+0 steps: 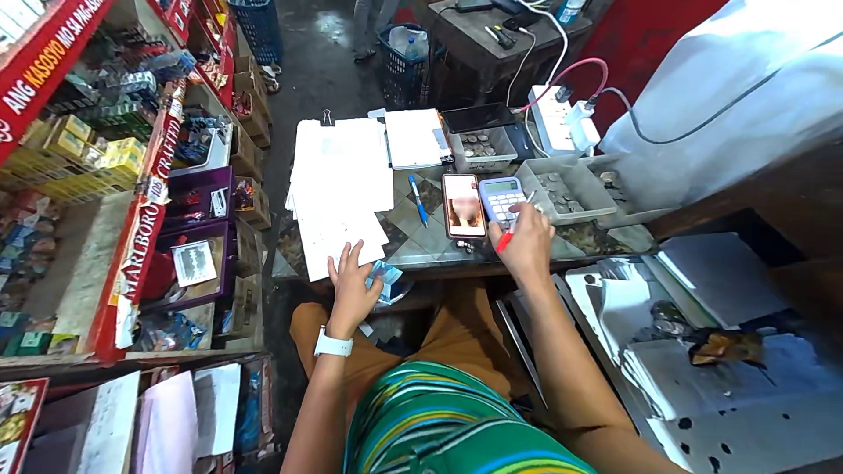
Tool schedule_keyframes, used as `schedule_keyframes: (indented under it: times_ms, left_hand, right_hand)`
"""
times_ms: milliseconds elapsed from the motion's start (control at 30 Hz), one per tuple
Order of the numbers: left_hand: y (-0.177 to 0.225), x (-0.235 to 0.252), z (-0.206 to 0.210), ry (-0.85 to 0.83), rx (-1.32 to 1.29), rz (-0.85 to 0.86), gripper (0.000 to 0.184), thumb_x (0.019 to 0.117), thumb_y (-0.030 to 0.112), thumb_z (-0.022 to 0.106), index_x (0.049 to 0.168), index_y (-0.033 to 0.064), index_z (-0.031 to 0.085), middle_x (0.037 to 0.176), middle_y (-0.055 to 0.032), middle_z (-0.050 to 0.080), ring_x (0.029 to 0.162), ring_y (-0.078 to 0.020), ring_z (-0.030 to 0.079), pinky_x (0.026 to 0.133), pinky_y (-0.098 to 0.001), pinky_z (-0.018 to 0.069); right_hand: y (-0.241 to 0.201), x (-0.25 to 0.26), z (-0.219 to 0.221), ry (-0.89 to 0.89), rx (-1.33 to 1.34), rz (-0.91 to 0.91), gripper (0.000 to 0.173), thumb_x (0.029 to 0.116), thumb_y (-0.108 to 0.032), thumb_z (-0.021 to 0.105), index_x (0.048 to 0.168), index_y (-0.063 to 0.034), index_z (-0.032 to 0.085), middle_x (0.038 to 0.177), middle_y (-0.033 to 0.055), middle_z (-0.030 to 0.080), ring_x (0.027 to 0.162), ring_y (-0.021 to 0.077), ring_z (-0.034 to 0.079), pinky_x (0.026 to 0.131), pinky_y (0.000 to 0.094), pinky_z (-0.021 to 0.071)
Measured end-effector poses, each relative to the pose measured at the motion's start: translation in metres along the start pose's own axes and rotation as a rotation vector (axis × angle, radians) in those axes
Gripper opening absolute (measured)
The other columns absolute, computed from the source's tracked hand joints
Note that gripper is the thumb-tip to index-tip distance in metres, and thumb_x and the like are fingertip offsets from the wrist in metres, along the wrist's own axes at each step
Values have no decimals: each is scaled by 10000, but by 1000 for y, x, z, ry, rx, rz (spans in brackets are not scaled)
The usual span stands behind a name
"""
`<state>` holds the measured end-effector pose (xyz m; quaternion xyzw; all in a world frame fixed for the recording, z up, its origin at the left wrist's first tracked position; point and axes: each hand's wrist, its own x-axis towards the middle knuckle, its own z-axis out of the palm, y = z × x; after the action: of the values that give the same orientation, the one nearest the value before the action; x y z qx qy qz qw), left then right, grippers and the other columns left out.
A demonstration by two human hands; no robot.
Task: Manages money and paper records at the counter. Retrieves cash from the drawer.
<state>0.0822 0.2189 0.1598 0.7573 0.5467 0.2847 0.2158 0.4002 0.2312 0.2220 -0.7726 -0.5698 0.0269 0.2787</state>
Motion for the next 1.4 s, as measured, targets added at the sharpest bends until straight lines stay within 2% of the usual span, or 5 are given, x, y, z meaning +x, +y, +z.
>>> schedule_keyframes:
  times_ms: [300, 900, 1033, 1167, 1400]
  left_hand:
    - [-1, 0, 2, 23, 12, 14, 261, 942, 243, 602, 957, 63, 790, 1550, -199, 487, 1531, -423, 282, 1172, -765, 18]
    - [-2, -1, 3, 38, 5, 27, 250, 938, 236, 602, 936, 67, 786, 1552, -189, 489, 1528, -415, 295, 1173, -762, 22]
    - [-2, -1, 4, 40, 11, 24, 249, 930, 233, 607, 946, 65, 789, 1552, -193, 487, 1528, -421, 293, 1169, -768, 23]
    - [-1, -1, 3, 20, 7, 16, 251, 937, 235, 608, 960, 62, 788, 1560, -197, 475, 1538, -409, 274, 1180, -758, 11]
    - [1, -1, -1, -8, 1, -4, 261, 938, 224, 602, 1022, 68, 793, 1564, -197, 472, 1540, -412, 270, 1188, -749, 13]
  right_hand:
    - [58, -5, 5, -71, 78, -85, 677, 863, -313, 824, 1328, 99, 554, 1421, 359, 507, 1359, 515, 477, 1134, 617, 374]
    - [16, -16, -33, -129, 18, 129, 911, 713, -304, 888, 1444, 26, 456, 1388, 325, 536, 1283, 531, 497, 1059, 685, 336]
    - [-15, -32, -30, 12, 238, -36, 943, 702, -341, 876, 1426, 69, 433, 1559, 338, 373, 1331, 532, 474, 1060, 663, 386]
    - [-76, -39, 16, -89, 596, -158, 920, 735, -300, 880, 1431, 57, 395, 1495, 308, 450, 1287, 408, 555, 1013, 552, 501]
    - [-141, -24, 99, -253, 313, -95, 825, 765, -330, 881, 1399, 31, 495, 1472, 293, 476, 1361, 458, 462, 1087, 626, 357]
